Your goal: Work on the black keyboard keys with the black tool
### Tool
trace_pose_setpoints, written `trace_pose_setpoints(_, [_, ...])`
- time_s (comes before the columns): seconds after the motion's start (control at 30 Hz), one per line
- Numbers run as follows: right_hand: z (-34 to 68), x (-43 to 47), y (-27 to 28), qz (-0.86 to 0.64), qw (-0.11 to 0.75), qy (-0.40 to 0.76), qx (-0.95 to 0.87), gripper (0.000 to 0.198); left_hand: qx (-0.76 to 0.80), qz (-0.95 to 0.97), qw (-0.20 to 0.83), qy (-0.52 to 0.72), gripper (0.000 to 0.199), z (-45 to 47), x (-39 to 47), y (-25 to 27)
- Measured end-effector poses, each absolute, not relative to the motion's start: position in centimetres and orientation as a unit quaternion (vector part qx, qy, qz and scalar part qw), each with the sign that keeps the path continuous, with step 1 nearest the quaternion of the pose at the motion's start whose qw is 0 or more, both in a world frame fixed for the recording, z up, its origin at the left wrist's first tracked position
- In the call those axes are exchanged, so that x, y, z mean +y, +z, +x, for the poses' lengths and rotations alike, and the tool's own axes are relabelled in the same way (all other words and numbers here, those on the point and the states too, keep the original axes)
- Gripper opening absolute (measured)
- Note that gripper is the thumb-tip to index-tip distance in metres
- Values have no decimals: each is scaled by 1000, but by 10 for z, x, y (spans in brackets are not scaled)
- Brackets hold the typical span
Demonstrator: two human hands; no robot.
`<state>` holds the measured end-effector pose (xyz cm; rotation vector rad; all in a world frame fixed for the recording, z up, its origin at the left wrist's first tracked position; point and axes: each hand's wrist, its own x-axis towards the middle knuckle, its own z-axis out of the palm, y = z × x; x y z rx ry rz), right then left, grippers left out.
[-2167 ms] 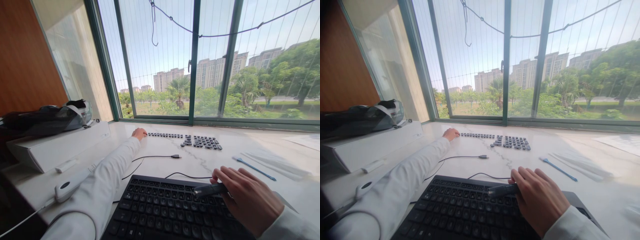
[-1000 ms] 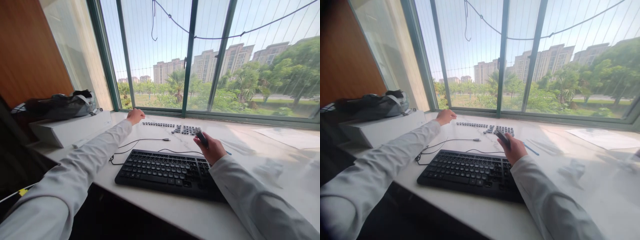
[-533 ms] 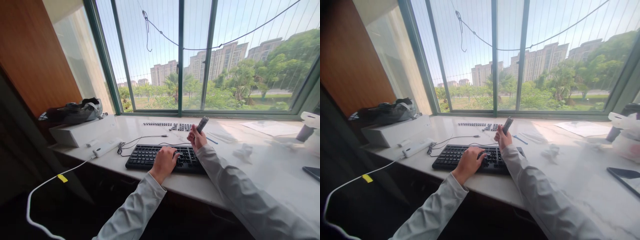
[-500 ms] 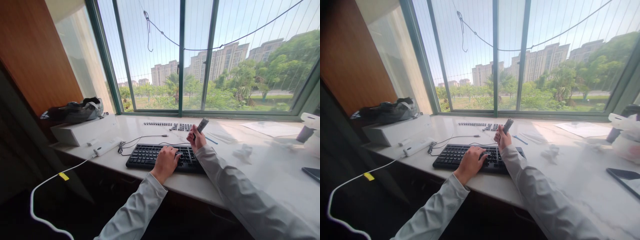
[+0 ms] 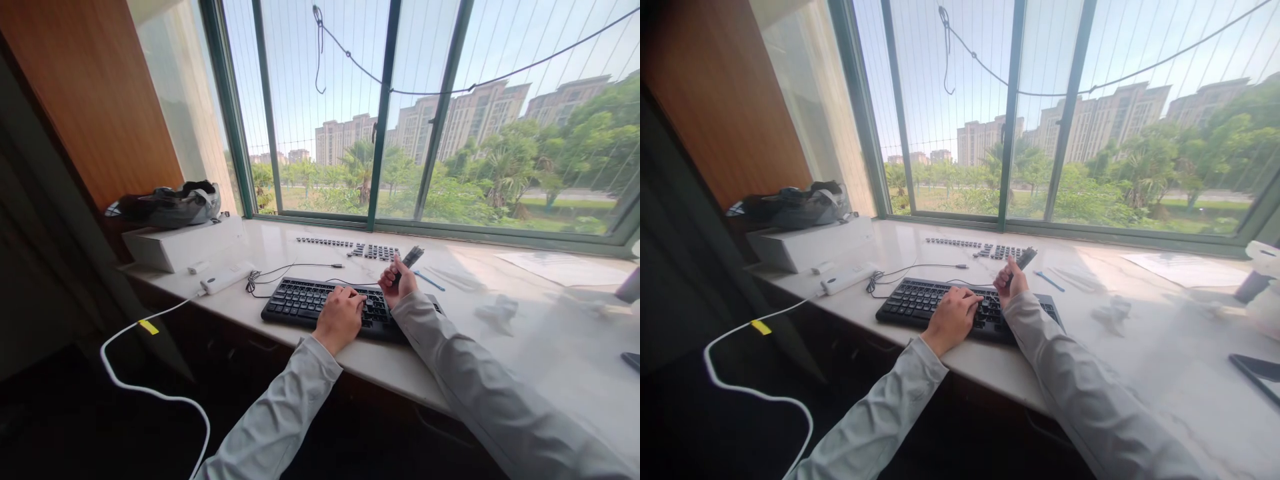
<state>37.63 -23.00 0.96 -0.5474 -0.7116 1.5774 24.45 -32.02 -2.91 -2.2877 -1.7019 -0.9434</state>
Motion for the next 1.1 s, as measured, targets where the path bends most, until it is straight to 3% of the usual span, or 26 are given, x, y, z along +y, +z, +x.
trace_pose_setpoints(0.8, [359, -224, -14, -281, 603, 661, -348, 51, -572, -763, 53, -297, 30, 244, -323, -22])
trace_pose_setpoints(1.1, [355, -226, -17, -286, 641, 624, -344, 55, -576, -759, 41, -299, 29, 245, -324, -21])
